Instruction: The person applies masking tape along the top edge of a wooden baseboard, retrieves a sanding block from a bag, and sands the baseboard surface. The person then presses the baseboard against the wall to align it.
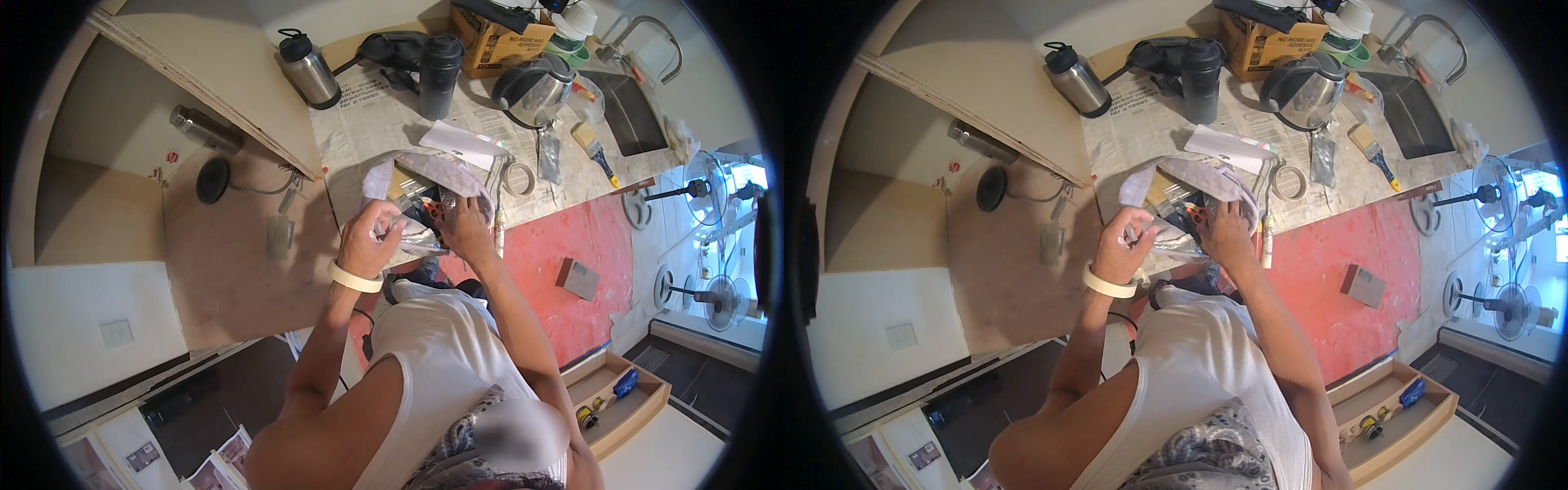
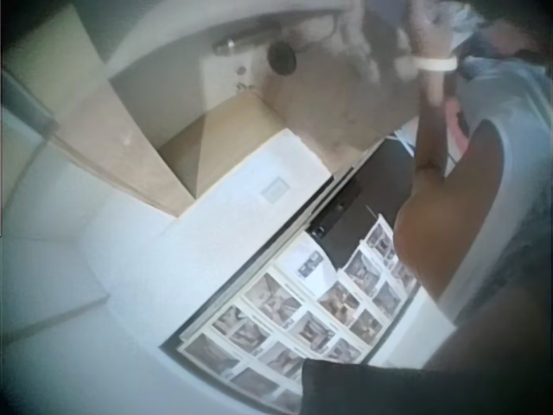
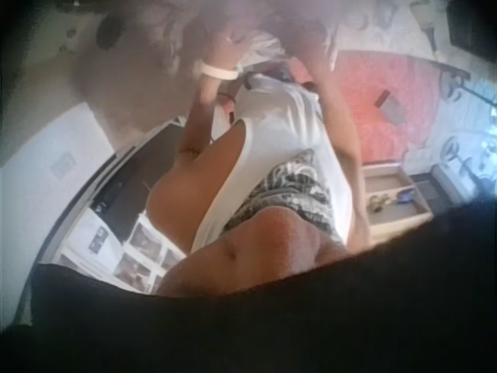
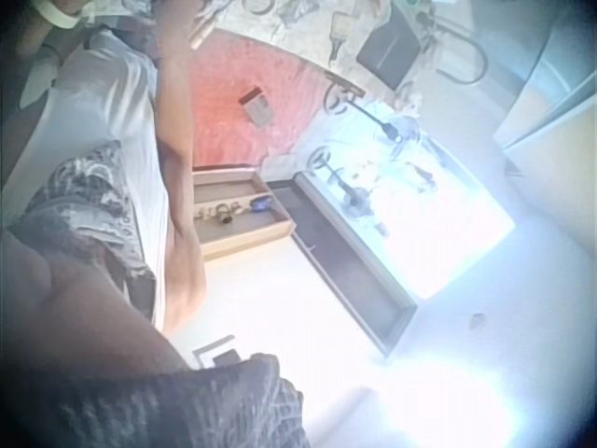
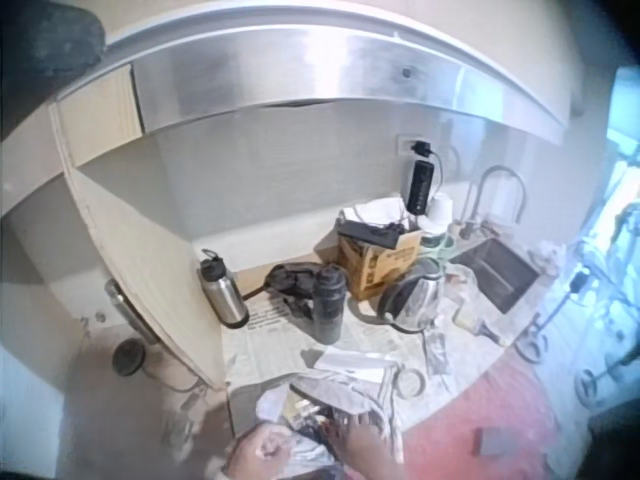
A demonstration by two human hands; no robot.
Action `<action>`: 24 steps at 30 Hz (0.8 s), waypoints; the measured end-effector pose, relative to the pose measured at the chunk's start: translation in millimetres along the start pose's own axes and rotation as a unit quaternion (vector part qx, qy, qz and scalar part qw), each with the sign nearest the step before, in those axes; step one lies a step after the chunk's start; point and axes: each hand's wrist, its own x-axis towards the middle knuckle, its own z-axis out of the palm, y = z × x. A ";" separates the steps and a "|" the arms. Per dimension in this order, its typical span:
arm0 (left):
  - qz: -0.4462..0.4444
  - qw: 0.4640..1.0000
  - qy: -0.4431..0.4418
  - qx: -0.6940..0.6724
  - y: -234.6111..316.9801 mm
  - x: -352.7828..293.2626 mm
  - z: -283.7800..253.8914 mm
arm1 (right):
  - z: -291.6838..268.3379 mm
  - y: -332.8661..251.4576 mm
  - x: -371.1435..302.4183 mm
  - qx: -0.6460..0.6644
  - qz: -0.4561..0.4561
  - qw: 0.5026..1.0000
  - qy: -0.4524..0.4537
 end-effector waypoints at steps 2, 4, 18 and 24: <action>0.004 1.000 0.003 0.013 -1.1 1.1 0.4 | 13.6 10.5 3.9 0.005 0.002 0.999 0.053; 0.000 1.000 0.003 0.012 2.2 3.5 -0.8 | 20.3 14.5 13.7 0.009 0.047 0.999 0.003; 0.289 0.923 -0.109 0.228 -5.5 128.0 25.7 | 58.5 14.3 30.0 0.024 -0.008 0.997 0.078; 0.275 0.904 -0.219 0.241 -7.2 175.0 49.8 | 22.4 -5.7 59.0 0.267 0.156 0.948 -0.077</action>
